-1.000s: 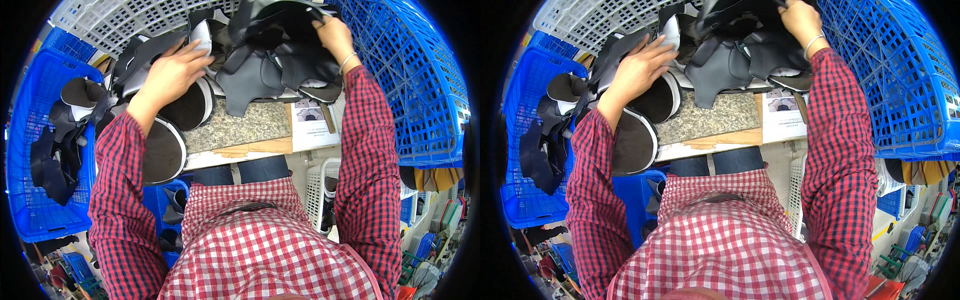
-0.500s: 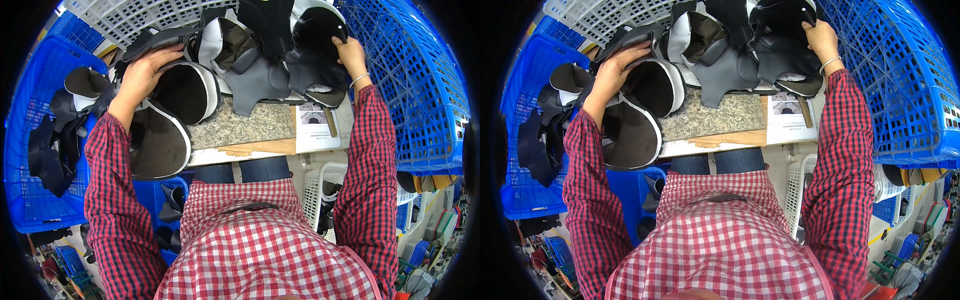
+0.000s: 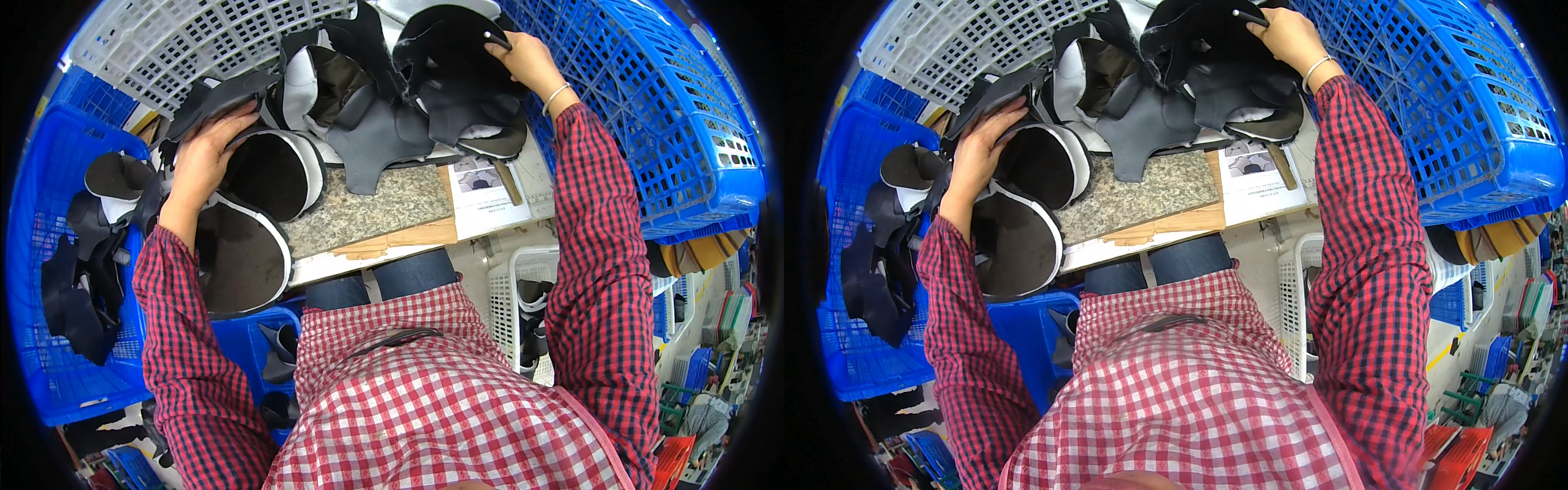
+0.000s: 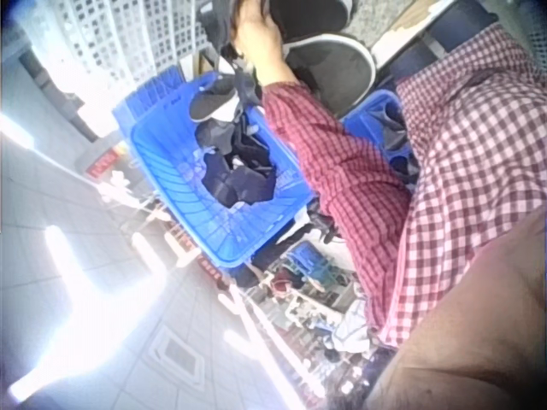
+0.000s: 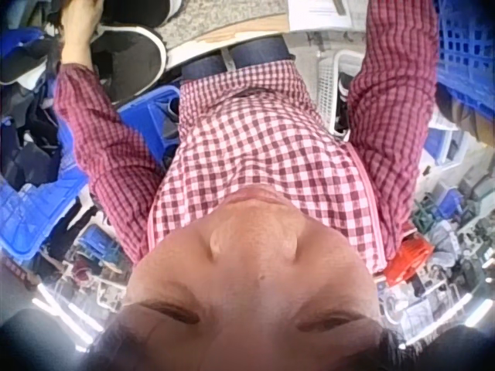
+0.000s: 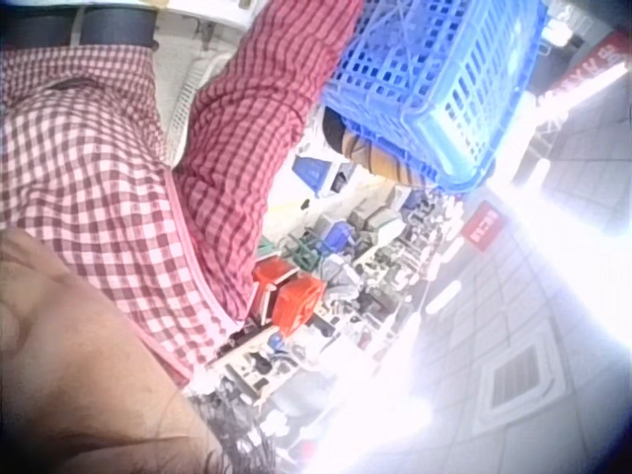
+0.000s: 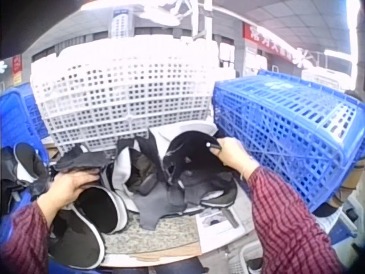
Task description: The person carries a blue basket of black shoe parts to a workstation, then repeatedly picks up individual parts, turns them over, and marks them with a pen. The person also uses a hammer and a small metal tool on the parts. The person continues to handle and inspect the parts throughout the clip.
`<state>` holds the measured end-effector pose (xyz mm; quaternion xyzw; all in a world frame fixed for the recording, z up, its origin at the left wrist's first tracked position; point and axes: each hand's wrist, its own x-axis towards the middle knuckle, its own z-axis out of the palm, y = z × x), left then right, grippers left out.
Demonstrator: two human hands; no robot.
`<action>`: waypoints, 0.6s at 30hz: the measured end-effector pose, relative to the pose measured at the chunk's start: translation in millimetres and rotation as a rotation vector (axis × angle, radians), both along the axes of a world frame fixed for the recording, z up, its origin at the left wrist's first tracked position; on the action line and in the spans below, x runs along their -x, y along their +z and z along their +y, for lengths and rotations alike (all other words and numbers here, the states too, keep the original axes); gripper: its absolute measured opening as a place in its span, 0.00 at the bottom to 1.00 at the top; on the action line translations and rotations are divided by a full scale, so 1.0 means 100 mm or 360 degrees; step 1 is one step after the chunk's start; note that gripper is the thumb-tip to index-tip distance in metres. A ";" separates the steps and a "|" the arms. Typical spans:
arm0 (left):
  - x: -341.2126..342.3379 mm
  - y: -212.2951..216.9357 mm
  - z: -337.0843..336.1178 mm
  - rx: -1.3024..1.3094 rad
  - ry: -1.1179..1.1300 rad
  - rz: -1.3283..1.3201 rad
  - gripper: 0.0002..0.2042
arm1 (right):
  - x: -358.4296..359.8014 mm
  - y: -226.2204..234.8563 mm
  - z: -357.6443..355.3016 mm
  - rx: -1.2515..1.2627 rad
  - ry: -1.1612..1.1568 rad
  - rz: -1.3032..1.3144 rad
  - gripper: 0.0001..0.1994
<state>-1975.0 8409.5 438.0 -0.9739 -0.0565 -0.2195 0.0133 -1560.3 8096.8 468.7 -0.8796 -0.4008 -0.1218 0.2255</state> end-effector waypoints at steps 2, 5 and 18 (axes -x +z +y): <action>0.02 -0.01 0.01 0.0024 -0.0008 0.0003 0.20 | 0.07 0.01 -0.02 0.0037 -0.0023 -0.0006 0.16; 0.06 0.00 -0.01 0.0052 -0.0024 0.0002 0.21 | 0.33 0.11 -0.07 0.0093 -0.0178 0.0079 0.15; 0.19 -0.11 0.05 0.0001 0.0032 -0.0039 0.22 | 2.06 -0.41 1.38 -0.0490 0.1091 -0.0315 0.24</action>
